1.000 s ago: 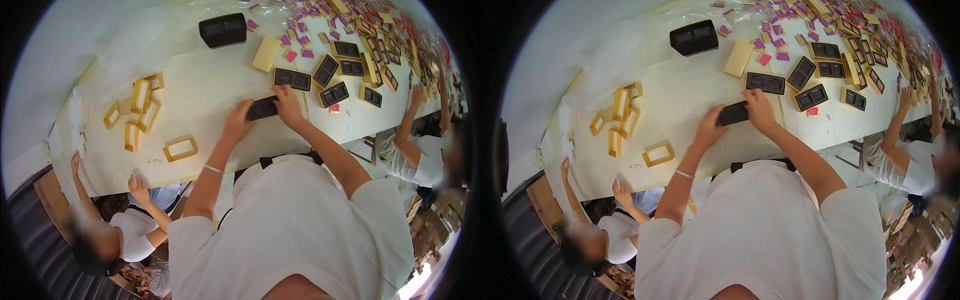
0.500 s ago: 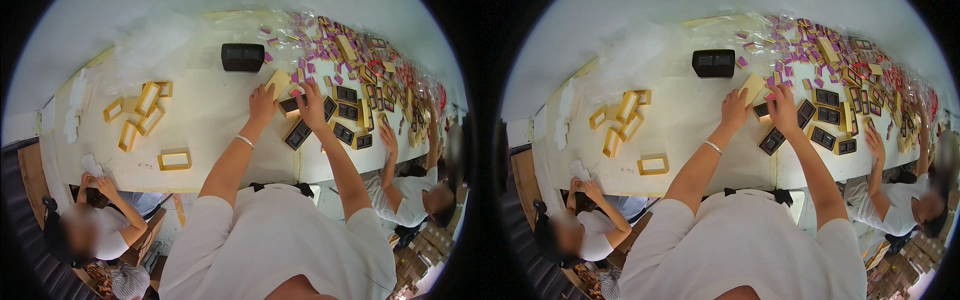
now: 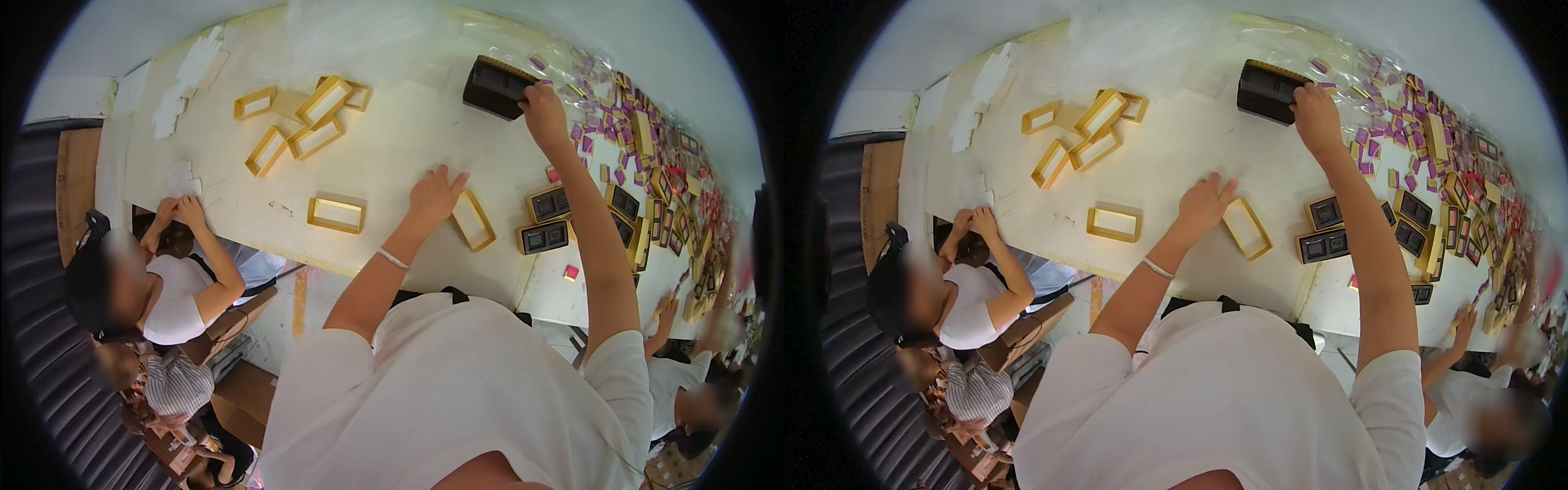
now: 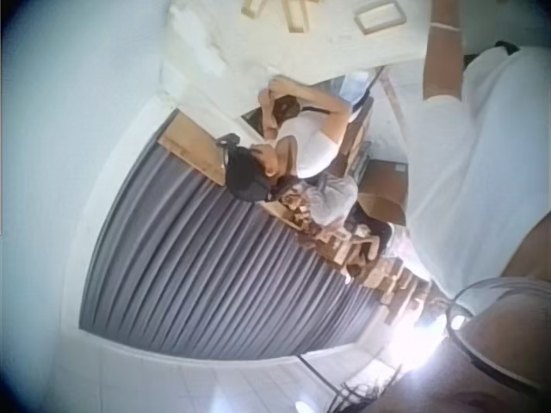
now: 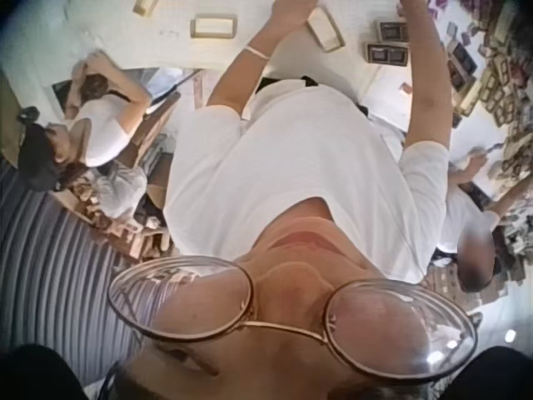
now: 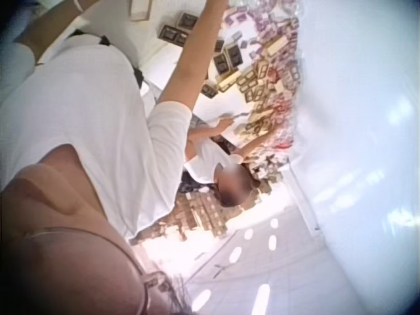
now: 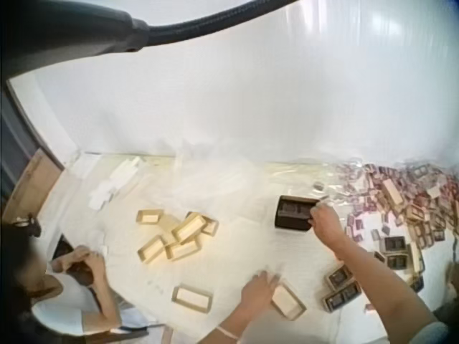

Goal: The person assembles small cosmetic compacts by placing pink and purple inserts into black trays, then inserting the trays into gold frames. The person handles the components one at a time, repeatedly picking up inserts and trays, aligning them, and closing the compacts on a white worktable.

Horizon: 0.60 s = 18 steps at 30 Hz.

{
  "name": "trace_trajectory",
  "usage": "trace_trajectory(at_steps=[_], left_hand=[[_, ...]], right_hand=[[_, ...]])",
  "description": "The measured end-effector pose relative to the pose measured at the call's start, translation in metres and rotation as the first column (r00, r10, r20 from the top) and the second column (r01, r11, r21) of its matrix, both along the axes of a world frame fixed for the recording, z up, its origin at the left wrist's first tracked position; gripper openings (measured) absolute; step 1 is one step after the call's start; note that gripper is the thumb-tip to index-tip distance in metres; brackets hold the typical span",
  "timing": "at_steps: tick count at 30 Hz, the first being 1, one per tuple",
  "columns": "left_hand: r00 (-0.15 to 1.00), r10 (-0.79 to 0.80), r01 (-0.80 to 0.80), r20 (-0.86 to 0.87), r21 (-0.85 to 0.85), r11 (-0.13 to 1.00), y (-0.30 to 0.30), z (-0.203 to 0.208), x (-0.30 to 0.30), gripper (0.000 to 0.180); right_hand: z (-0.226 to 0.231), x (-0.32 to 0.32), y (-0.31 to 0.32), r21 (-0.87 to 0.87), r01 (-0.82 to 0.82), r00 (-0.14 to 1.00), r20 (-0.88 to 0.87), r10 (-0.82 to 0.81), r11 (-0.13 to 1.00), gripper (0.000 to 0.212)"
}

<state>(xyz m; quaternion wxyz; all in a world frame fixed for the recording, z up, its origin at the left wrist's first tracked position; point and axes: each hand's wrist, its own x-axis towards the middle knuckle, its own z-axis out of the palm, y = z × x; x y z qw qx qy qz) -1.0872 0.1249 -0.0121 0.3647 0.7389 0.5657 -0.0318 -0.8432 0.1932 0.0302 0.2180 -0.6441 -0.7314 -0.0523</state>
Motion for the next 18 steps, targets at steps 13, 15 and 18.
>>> trace_trajectory(at_steps=[13,15,18], left_hand=[[0.634,-0.771,0.746,0.062,0.213,0.631,-0.016,0.013,-0.008,0.087],[0.576,-0.817,0.776,0.019,0.3,0.554,-0.013,0.01,-0.003,0.079],[0.46,-0.873,0.829,-0.162,0.431,0.357,-0.004,0.011,0.01,0.067]], right_hand=[[0.001,-0.042,-0.228,-0.724,-0.008,0.116,-0.686,-0.718,0.69,0.025],[-0.002,-0.048,-0.257,-0.763,-0.022,0.015,-0.646,-0.763,0.646,0.026],[0.001,-0.05,-0.28,-0.745,0.04,-0.114,-0.666,-0.737,0.666,0.029]])
